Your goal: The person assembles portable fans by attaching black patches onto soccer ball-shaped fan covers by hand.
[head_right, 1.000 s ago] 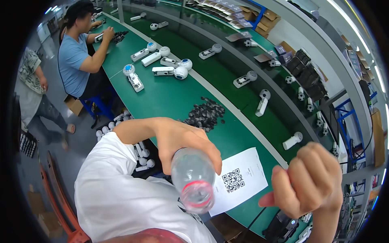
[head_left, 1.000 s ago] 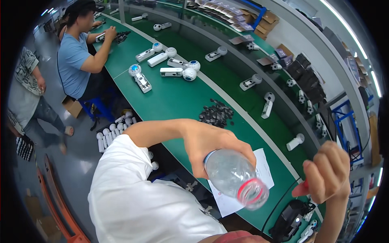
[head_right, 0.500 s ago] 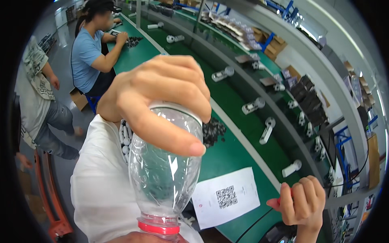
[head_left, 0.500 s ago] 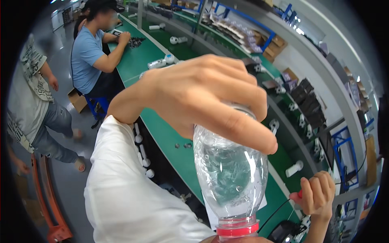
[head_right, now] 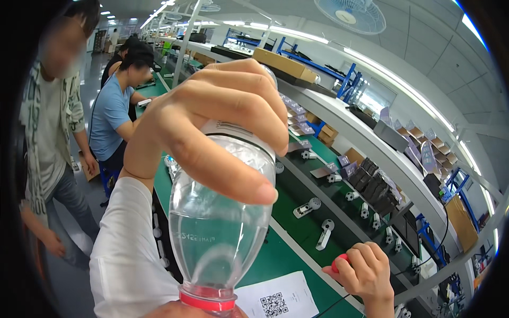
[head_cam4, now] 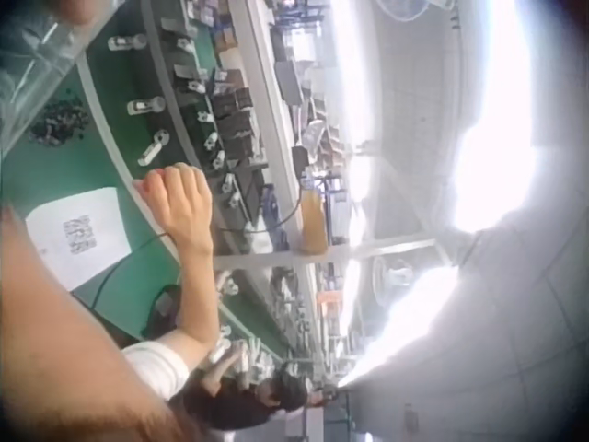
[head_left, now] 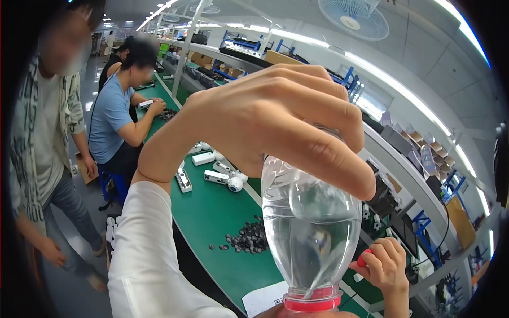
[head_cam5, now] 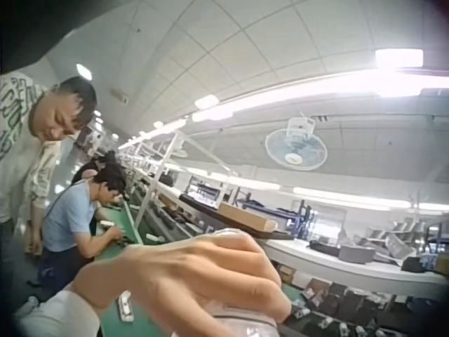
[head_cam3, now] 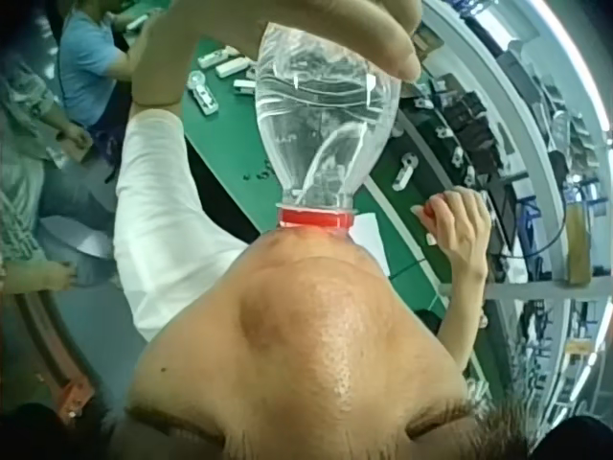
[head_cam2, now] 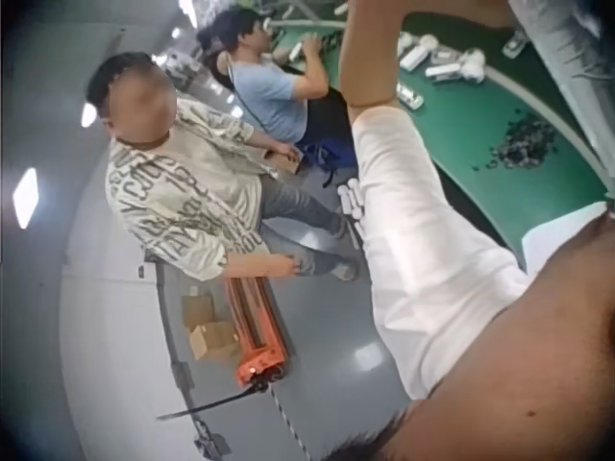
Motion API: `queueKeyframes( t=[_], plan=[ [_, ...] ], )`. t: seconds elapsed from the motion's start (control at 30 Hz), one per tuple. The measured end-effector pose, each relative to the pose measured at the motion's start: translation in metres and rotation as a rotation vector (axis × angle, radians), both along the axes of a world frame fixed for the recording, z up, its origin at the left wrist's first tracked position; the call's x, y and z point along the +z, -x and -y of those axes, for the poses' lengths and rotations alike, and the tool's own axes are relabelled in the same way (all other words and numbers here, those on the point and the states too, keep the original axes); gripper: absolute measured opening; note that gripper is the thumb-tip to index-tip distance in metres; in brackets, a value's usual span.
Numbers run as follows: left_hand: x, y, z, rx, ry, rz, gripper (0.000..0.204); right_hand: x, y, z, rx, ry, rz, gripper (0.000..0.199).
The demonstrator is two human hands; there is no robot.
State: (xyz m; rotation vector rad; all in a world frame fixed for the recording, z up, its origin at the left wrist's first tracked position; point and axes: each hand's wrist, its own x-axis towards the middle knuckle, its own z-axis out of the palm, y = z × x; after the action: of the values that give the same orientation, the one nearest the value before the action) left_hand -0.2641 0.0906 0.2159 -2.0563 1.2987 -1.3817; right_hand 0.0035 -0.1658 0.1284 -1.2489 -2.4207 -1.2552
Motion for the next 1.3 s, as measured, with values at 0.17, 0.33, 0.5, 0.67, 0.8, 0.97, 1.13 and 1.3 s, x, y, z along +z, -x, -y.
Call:
queueKeyframes(
  t=[0.17, 0.33, 0.5, 0.67, 0.8, 0.97, 1.13, 1.3],
  plan=[
    [-0.056, -0.033, -0.002, -0.113, 0.261, -0.262, 0.034, -0.002, 0.01, 0.005, 0.068, -0.01, -0.302, 0.043],
    [-0.16, -0.06, 0.017, -0.296, 0.659, -0.526, 0.05, -0.005, 0.053, 0.007, 0.256, 0.141, -0.647, 0.05],
    [-0.234, -0.081, 0.044, -0.509, 0.862, -0.825, 0.073, -0.03, 0.097, 0.005, 0.328, 0.38, -1.039, 0.028],
    [-0.293, -0.083, 0.076, -0.752, 1.055, -1.233, 0.083, -0.042, 0.069, 0.008, 0.169, 0.84, -0.963, 0.033],
    [-0.298, -0.094, 0.092, -0.827, 1.073, -1.303, 0.083, -0.04, 0.082, 0.009, 0.139, 0.851, -0.966, 0.043],
    [-0.295, -0.083, 0.081, -0.722, 1.168, -1.392, 0.081, -0.032, 0.087, -0.005, 0.1, 0.792, -0.725, 0.048],
    [-0.301, -0.077, 0.07, -0.485, 1.35, -1.279, 0.077, -0.038, 0.075, -0.009, -0.083, 0.607, -0.402, 0.049],
    [-0.317, -0.072, 0.074, -0.205, 1.353, -1.13, 0.072, -0.025, 0.081, -0.009, -0.471, 0.738, -0.211, 0.041]
  ],
)
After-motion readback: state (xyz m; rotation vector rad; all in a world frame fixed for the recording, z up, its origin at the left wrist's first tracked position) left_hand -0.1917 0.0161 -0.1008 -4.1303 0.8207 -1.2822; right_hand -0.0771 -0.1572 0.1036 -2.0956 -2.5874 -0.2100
